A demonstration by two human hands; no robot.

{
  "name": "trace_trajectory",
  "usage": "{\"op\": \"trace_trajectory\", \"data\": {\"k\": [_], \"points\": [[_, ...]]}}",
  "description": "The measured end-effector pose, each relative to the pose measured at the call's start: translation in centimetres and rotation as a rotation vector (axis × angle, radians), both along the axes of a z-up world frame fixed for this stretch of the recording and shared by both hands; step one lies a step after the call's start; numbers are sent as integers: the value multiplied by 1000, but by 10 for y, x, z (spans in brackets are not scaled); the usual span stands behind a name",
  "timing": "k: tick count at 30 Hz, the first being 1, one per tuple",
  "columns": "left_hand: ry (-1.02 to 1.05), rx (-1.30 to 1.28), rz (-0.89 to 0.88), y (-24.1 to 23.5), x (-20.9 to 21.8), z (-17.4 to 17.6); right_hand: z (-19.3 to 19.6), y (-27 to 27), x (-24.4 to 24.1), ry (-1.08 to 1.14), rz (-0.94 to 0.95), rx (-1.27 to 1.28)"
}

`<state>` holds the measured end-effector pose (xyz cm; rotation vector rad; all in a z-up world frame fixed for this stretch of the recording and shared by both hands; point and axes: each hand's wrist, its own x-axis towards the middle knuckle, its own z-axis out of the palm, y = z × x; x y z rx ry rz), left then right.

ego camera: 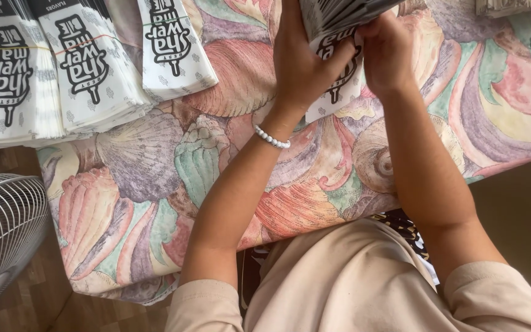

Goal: Folding and stacking paper food wrappers on a table

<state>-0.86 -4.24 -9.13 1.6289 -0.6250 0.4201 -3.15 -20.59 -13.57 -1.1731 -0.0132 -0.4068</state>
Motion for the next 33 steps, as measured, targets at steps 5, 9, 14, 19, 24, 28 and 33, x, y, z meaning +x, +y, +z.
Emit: {"op": "trace_trajectory", "data": {"k": [5, 9, 14, 19, 24, 28, 33], "points": [[69, 18, 97, -5, 3, -7, 33, 10, -14, -132, -122, -826], [154, 16, 108, -5, -4, 1, 45, 25, -18, 87, -116, -786], [157, -125, 154, -7, -16, 11, 59, 37, -22, 199, -246, -797], [294, -130, -42, 12, -57, 25, 98, 23, -9, 333, 57, -917], [208, 248, -321, 65, -114, 45, 163, 32, 10, 729, 532, -1247], [202, 1118, -555, 98, -134, 69, 146, 52, 18, 968, 982, -1574], [-189, 929, -236, 85, -74, 61, 98, 29, 13, 613, 954, -1694]]}}
